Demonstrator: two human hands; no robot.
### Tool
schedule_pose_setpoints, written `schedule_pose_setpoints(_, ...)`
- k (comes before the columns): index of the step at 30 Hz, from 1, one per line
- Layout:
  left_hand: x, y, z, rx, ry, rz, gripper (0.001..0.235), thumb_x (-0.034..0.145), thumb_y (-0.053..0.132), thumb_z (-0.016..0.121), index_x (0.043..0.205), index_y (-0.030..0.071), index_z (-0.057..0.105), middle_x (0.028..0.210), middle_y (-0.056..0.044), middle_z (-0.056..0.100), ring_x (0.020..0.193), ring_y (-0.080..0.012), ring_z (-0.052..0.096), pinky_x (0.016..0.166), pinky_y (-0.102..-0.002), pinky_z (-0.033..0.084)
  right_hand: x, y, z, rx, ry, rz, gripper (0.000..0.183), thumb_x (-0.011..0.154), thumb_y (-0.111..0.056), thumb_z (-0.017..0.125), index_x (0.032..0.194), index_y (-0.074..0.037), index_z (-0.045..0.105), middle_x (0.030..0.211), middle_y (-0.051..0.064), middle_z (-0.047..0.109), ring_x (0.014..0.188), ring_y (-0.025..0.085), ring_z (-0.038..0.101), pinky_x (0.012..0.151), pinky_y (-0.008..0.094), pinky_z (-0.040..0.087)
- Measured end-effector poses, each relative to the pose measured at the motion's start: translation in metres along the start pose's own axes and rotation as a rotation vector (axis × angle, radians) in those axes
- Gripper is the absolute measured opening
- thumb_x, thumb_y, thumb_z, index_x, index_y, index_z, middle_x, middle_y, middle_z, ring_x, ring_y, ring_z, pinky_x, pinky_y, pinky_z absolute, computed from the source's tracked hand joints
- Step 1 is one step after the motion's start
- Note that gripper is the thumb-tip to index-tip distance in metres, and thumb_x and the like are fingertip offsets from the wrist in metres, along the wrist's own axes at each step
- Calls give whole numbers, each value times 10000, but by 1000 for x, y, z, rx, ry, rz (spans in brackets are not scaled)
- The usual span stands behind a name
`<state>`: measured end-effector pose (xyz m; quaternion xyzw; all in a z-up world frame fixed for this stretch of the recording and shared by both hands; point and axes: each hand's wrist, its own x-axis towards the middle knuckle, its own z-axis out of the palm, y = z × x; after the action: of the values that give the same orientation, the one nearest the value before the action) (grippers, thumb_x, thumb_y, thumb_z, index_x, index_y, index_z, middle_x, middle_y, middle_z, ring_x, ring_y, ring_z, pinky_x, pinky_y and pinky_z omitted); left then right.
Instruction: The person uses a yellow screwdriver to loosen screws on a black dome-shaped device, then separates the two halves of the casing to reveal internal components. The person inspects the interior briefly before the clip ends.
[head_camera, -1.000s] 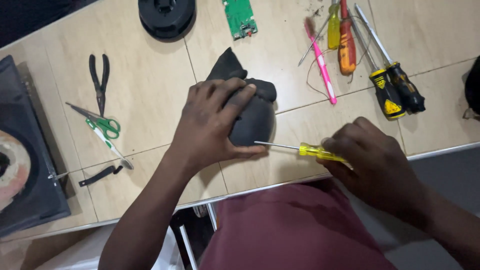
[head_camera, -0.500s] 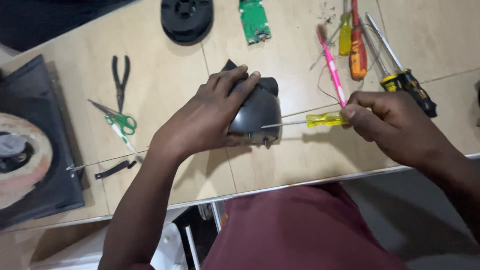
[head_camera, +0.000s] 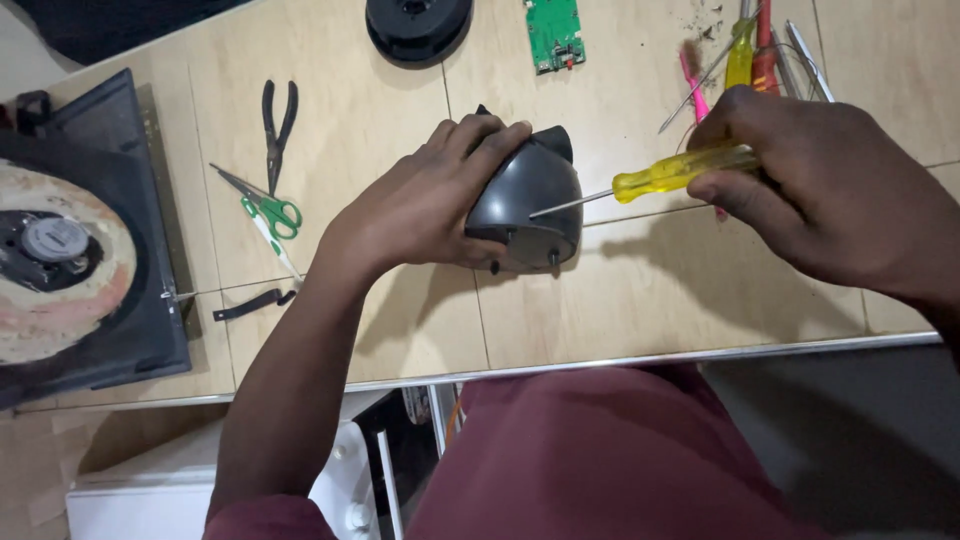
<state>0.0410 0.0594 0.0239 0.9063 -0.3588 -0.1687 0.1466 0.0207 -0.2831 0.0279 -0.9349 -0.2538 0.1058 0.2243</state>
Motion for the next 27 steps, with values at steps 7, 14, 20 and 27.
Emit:
schedule_pose_setpoints(7,6,1,-1,17,-8,7,1185,650,337,981,1569,86,277,1489,-219,391,1301,-463,433,903,-559,502,15,10,-16,-99,-100,108,583,872,-511,511,1363,-215,620,1030,87,763,647,312,715,614,437,481)
schedule_pose_setpoints(14,4,1,0,1,-10,0,1190,649,333,988,1571,75,282,1469,-213,397,1288,-464,451,865,-551,513,17,-4,-12,-248,-121,30,408,1057,-491,480,834,-253,725,603,18,687,536,231,623,582,409,422)
schedule_pose_setpoints(20,-13,-2,3,-86,34,-55,1191,675,384,979,1584,104,262,1520,-198,362,1393,-422,384,919,-549,513,14,-29,-11,64,173,-385,302,956,-305,700,1096,-44,636,1000,104,582,1011,304,597,1279,496,391)
schedule_pose_setpoints(27,-49,-26,61,-111,316,9,1185,769,371,970,1639,121,206,1559,-214,348,1430,-421,408,1058,-553,497,16,-56,-13,-220,-194,14,542,988,-635,316,924,-214,652,522,43,621,437,213,587,511,383,447)
